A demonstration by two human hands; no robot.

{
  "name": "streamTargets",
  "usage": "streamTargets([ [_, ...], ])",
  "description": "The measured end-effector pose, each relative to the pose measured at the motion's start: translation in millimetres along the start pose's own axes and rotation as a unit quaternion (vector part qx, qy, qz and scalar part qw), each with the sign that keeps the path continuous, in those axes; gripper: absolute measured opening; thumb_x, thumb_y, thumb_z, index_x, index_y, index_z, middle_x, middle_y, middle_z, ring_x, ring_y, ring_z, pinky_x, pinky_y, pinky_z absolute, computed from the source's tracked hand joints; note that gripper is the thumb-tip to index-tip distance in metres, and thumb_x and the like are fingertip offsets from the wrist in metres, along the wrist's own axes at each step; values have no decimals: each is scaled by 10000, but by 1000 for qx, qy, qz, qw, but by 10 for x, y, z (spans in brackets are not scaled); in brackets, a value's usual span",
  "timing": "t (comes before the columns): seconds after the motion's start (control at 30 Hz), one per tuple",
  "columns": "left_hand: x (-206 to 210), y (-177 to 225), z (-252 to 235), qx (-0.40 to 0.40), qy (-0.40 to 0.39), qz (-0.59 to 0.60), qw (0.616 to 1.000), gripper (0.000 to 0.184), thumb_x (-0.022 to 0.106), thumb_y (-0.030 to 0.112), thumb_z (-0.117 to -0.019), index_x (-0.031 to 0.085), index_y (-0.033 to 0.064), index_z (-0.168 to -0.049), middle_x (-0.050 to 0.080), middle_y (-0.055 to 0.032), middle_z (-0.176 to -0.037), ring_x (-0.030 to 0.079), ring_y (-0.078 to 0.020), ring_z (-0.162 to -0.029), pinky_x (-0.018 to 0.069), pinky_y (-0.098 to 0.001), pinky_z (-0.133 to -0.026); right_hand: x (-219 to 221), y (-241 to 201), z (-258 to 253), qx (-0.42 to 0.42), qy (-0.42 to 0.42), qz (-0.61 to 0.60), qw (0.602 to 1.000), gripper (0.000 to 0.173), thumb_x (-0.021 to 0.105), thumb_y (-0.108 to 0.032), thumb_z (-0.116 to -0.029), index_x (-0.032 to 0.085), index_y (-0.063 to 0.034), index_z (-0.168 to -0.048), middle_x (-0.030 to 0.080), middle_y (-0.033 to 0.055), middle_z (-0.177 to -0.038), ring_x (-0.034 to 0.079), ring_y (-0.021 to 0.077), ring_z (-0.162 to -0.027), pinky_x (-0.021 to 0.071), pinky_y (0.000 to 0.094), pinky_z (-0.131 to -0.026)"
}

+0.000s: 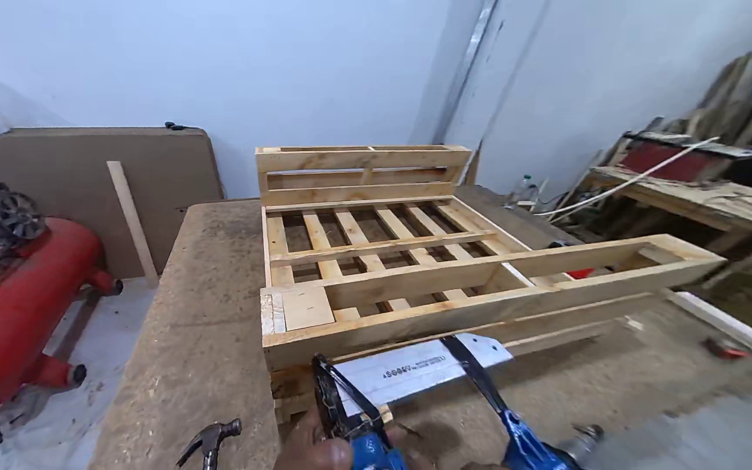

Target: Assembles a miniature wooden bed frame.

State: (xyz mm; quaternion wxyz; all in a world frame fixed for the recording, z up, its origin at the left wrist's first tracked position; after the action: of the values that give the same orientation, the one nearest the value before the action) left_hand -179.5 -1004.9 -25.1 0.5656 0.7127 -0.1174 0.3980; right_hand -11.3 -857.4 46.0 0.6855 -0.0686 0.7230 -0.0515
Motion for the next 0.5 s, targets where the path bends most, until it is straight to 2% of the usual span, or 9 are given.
streamTargets([
  [0.03, -29, -3, 23, 9, 19, -13, 1000, 657, 844, 364, -777, 542, 57, -1273, 745, -136, -1107, 733, -268, -1026, 597, -458, -919, 37, -6, -27, -3, 6, 4, 1000, 523, 705, -123, -891, 578, -24, -1389, 734, 184, -874, 729, 396, -820, 589, 543, -738],
  [0.07, -77, -13, 30, 9, 17, 1, 1000, 726, 861, 359, -771, 519, 26, -1317, 725, -190, -1146, 719, -335, -1057, 583, -517, -941, 56, -20, -46, -6, 12, 10, 1000, 474, 714, -146, -888, 609, -17, -1332, 736, 171, -861, 729, 380, -798, 590, 531, -719],
  [0.13, -133, -14, 23, 7, -2, 33, 999, 741, 854, 362, -781, 508, 22, -1341, 696, -247, -1204, 693, -414, -1108, 562, -577, -962, 40, -73, -81, -14, 28, 18, 999, 404, 703, -159, -889, 639, -5, -1257, 724, 166, -828, 722, 376, -761, 584, 524, -674],
  [0.23, -207, 11, 16, 25, -52, 55, 997, 624, 814, 358, -834, 578, 68, -1333, 694, -235, -1243, 676, -413, -1158, 545, -580, -991, 12, -144, -133, -21, 31, 38, 999, 430, 721, -207, -866, 631, 2, -1230, 718, 167, -818, 720, 378, -760, 577, 518, -664],
  [0.33, -266, 27, 1, 23, -82, 80, 993, 604, 809, 350, -844, 589, 97, -1346, 682, -236, -1267, 663, -419, -1177, 534, -589, -1005, 49, -180, -165, -17, 31, 66, 997, 393, 721, -226, -887, 655, -16, -1213, 725, 147, -788, 726, 345, -726, 584, 491, -635],
  [0.5, -309, 22, -52, 13, -79, 112, 990, 578, 817, 353, -824, 625, 107, -1310, 685, -246, -1255, 674, -428, -1152, 543, -591, -989, 54, -191, -211, 4, 14, 85, 996, 295, 674, -220, -924, 676, -47, -1162, 716, 122, -744, 724, 318, -695, 576, 463, -605],
])
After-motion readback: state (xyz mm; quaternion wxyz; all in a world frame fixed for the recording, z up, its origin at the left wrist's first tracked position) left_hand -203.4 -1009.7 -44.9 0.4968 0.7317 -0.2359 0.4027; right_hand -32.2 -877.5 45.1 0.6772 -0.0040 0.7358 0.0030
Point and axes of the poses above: each hand's wrist, its own z-axis away from the middle knuckle, its own x-axis out of the palm, y = z × x, the point moved 2 cm from there along -z, towards the middle knuckle
